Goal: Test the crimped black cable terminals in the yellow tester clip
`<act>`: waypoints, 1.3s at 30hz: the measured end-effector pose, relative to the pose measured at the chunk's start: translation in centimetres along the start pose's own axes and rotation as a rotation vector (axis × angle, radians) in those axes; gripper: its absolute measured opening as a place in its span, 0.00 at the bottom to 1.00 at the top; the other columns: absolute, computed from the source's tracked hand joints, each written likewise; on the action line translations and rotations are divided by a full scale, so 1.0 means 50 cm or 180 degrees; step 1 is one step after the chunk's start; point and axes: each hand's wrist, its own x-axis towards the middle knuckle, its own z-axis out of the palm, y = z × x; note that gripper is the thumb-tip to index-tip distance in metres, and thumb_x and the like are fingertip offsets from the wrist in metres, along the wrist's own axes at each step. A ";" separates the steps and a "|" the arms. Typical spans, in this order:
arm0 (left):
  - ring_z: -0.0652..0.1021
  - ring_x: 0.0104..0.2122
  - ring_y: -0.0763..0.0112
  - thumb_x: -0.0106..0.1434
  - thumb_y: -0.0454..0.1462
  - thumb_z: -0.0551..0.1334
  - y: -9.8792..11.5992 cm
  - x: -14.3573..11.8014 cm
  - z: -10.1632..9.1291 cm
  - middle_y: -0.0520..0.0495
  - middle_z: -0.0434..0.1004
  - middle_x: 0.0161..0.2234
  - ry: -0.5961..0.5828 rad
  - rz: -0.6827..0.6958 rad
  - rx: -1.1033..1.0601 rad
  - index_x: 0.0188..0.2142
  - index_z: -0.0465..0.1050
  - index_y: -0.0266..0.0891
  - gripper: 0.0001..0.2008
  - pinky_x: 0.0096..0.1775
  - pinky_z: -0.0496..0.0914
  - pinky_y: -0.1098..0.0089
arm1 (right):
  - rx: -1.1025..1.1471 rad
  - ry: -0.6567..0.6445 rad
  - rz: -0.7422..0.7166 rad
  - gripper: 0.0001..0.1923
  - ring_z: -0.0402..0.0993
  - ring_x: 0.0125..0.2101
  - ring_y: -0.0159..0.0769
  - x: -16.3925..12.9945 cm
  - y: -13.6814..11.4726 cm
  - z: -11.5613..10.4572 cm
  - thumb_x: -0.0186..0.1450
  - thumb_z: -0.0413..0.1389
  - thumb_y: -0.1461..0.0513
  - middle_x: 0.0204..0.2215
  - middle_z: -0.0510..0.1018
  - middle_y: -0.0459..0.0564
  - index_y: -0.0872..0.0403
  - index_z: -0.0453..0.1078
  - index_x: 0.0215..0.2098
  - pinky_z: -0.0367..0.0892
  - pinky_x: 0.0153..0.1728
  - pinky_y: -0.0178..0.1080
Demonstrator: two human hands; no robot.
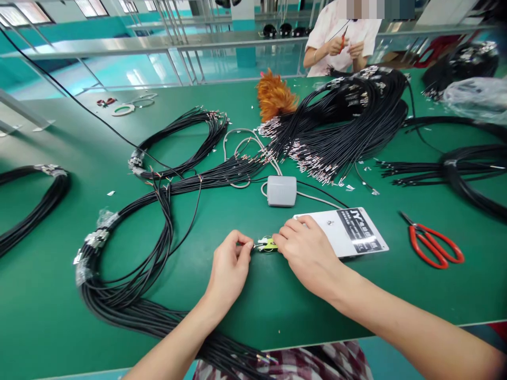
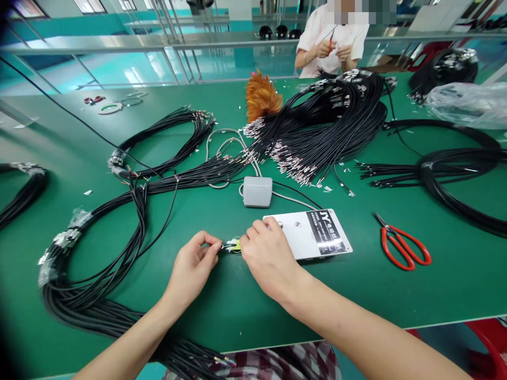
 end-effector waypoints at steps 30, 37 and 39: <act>0.61 0.17 0.73 0.59 0.40 0.57 0.008 0.014 0.002 0.59 0.58 0.16 -0.0005 0.0150 0.0091 0.25 0.66 0.42 0.07 0.21 0.52 0.74 | 0.0830 0.1547 0.0959 0.07 0.74 0.50 0.42 -0.217 0.002 0.015 0.66 0.55 0.68 0.48 0.82 0.47 0.51 0.71 0.40 0.60 0.48 0.45; 0.61 0.16 0.74 0.59 0.40 0.58 -0.004 0.014 -0.029 0.59 0.58 0.16 0.0199 0.0040 0.0110 0.26 0.65 0.41 0.07 0.20 0.51 0.75 | 0.0555 0.1925 0.1033 0.07 0.75 0.43 0.44 -0.206 0.004 0.042 0.64 0.58 0.68 0.40 0.85 0.45 0.49 0.71 0.35 0.59 0.47 0.48; 0.61 0.16 0.75 0.60 0.41 0.58 0.002 0.008 -0.042 0.60 0.57 0.16 0.0222 -0.0018 0.0048 0.27 0.64 0.41 0.09 0.19 0.52 0.75 | 0.0622 0.1971 0.1066 0.07 0.74 0.43 0.45 -0.203 -0.001 0.034 0.64 0.58 0.69 0.39 0.85 0.47 0.50 0.71 0.36 0.59 0.47 0.49</act>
